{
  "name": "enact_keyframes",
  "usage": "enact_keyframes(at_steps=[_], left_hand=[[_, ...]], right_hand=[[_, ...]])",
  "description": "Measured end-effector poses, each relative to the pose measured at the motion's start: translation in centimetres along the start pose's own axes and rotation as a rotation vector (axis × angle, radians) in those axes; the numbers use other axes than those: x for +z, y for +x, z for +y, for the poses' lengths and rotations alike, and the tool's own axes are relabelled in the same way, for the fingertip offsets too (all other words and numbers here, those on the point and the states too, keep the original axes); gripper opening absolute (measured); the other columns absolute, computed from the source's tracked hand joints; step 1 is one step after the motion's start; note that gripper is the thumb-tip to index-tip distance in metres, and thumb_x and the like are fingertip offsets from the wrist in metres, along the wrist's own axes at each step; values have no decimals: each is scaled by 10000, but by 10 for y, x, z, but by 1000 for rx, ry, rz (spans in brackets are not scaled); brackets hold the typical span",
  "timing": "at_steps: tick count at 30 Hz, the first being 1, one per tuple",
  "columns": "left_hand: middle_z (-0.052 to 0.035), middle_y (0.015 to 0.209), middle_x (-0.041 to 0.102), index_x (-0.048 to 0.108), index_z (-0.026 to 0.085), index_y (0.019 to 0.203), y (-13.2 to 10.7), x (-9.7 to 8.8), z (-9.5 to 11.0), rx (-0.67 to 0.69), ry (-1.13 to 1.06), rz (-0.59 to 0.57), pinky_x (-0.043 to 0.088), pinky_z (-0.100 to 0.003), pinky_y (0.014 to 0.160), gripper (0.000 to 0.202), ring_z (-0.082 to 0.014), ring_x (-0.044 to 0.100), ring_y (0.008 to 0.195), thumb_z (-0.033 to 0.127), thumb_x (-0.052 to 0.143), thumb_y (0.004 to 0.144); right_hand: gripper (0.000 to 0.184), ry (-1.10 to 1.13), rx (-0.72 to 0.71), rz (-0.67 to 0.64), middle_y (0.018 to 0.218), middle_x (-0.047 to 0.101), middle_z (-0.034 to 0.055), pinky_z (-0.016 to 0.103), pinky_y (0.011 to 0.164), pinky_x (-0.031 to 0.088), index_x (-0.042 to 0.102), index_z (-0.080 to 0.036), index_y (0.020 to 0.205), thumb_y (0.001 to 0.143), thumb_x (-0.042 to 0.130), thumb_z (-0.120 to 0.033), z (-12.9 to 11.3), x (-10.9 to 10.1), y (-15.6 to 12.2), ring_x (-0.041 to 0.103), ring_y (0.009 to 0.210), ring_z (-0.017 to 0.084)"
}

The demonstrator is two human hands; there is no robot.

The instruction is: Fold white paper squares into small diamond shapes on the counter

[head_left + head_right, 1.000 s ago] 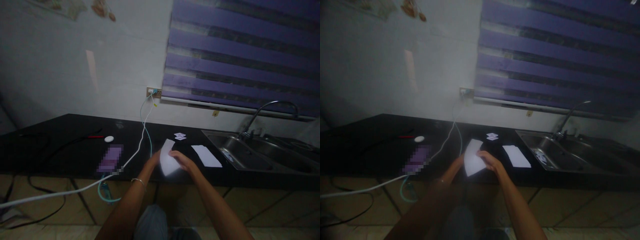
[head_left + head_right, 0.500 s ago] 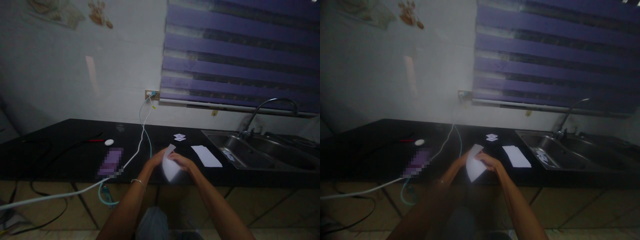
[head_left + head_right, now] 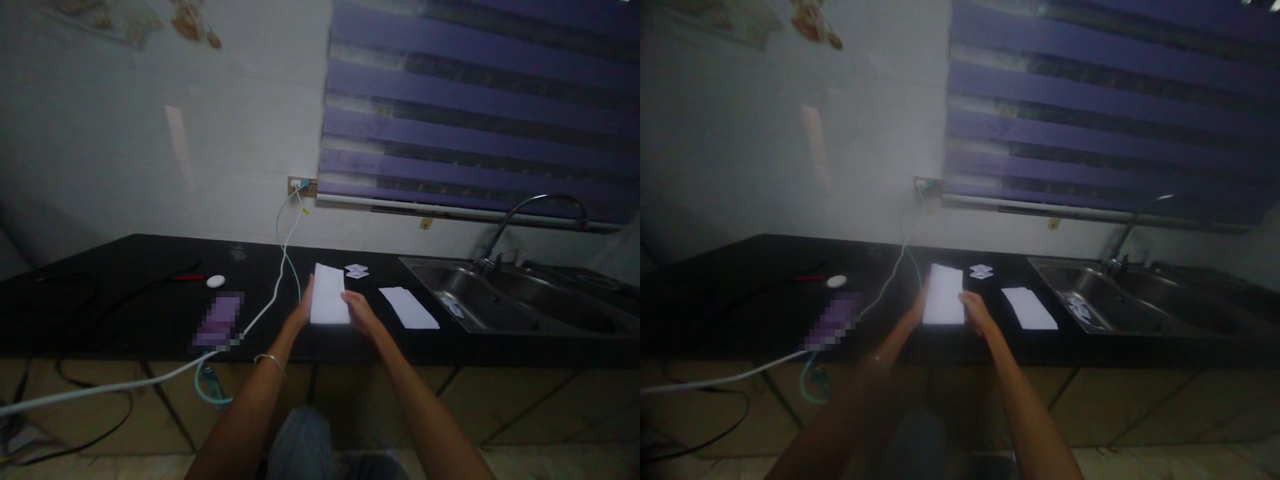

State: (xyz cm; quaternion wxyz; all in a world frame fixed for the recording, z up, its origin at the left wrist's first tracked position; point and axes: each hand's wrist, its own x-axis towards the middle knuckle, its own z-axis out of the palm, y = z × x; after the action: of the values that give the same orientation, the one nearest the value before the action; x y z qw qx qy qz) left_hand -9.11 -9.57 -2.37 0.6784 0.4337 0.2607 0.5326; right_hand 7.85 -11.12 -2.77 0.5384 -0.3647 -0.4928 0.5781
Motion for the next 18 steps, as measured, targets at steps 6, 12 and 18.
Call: enact_keyframes(at_steps=[6, 12, 18], left_hand=[[-121, 928, 714, 616, 76, 1120, -3, -1, 6, 92, 98, 64, 502, -261, 650, 545, -196, 660, 743, 474, 677, 754], [-91, 856, 701, 602, 69, 1119, -11, -3, 6, 113, 272, -56, 450, -244, 576, 585, -157, 618, 630, 427, 738, 677], [-98, 785, 691, 662, 88, 1045, 2, -7, 2, 32, 302, 52, 404, -226, 542, 714, -162, 608, 655, 717, 445, 786]], right_hand=[[204, -94, -108, 80, 559, 539, -55, 206, 398, 309, 614, -193, 772, 721, 685, -379, 0, -3, 2, 404, 405, 75], [394, 67, -160, -2, 847, 711, 44, 312, 695, 477, 671, -183, 1019, 640, 749, -257, -6, -2, -1, 626, 677, 175], [315, -41, -173, 54, 840, 724, 49, 315, 696, 464, 727, -164, 948, 644, 733, -244, 2, -14, 4, 625, 693, 184]])
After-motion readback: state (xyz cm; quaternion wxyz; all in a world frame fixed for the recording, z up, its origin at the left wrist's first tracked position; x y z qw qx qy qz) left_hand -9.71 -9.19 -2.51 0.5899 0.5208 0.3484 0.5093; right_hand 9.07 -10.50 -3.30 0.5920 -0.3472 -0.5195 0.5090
